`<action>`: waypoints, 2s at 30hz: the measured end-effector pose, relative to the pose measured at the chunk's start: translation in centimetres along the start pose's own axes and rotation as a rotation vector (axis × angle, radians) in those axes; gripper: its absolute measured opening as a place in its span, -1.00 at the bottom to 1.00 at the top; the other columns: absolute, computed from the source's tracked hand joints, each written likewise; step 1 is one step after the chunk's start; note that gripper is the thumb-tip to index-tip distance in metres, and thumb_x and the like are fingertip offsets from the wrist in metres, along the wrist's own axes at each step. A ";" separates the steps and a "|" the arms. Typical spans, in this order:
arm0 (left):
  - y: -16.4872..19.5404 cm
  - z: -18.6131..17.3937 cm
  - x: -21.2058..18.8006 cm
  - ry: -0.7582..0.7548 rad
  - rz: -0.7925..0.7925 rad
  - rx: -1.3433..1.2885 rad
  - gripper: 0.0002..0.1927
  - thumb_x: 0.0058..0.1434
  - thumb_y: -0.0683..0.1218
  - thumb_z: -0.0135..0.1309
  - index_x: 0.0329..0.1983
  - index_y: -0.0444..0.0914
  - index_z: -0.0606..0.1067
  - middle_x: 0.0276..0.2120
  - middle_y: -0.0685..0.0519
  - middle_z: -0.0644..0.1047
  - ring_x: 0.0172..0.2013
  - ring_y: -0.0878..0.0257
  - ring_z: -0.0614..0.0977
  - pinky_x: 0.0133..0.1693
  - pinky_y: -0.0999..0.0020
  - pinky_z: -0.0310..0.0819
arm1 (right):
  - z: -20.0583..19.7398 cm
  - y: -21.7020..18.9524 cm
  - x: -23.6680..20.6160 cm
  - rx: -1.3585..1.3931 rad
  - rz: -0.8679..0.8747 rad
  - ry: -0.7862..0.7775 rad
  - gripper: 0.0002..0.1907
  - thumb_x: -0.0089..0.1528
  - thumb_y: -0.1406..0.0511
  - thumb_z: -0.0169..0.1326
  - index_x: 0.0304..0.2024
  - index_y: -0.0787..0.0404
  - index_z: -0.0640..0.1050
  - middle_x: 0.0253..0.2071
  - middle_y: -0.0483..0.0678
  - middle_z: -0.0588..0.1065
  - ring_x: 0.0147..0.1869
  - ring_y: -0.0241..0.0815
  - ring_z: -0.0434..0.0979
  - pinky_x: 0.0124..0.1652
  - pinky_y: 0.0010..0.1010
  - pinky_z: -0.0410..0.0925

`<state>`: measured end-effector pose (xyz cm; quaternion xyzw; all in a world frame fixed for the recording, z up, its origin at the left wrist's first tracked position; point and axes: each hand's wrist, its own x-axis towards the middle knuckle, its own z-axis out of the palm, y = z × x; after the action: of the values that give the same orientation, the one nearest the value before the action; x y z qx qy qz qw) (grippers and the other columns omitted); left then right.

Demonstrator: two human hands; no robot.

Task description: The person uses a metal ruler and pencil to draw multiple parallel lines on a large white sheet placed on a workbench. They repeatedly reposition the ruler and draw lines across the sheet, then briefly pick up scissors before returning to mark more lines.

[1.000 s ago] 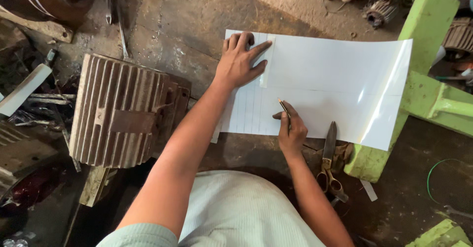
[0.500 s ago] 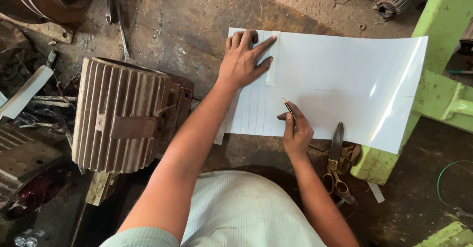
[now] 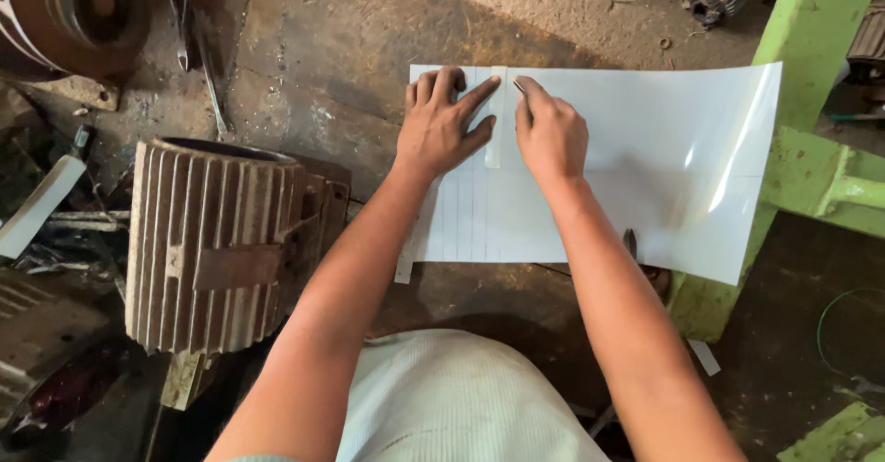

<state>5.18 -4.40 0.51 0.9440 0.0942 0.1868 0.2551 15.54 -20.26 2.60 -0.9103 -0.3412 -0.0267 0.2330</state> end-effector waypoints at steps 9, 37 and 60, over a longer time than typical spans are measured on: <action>-0.4 0.3 -0.3 -0.013 -0.010 0.008 -0.44 0.20 0.15 0.23 0.30 0.07 0.50 0.00 -0.03 0.39 0.03 0.00 0.39 0.08 0.01 0.26 | 0.7 0.0 1.1 -0.137 -0.149 -0.020 -0.76 0.32 0.33 0.15 0.04 0.16 0.62 -0.41 0.03 0.57 -0.27 0.09 0.58 -0.29 -0.08 0.43; 3.7 -1.6 -4.9 -0.485 0.163 0.238 0.09 0.03 0.46 0.21 0.50 -0.14 0.16 0.51 -0.09 0.05 0.49 -0.05 0.02 0.40 -0.05 -0.05 | -3.8 0.3 -21.0 -0.022 -0.077 -0.181 -0.37 0.08 -0.09 0.31 -0.23 0.31 0.44 0.51 0.16 0.10 0.60 0.20 -0.02 0.42 0.15 -0.04; 4.1 -1.6 -5.0 -0.499 0.096 0.212 0.47 -0.32 0.55 0.32 0.56 -0.21 0.02 0.56 0.00 -0.02 0.51 0.01 0.01 0.43 0.01 -0.07 | -3.5 0.5 -21.3 -0.025 -0.064 -0.125 -0.37 0.14 -0.14 0.27 -0.21 0.28 0.48 0.51 0.14 0.18 0.61 0.14 0.04 0.43 0.09 0.00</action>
<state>0.34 -8.54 2.42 0.9857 0.0024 -0.0506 0.1609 -0.07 -35.15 1.09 -0.9016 -0.3837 0.0185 0.1988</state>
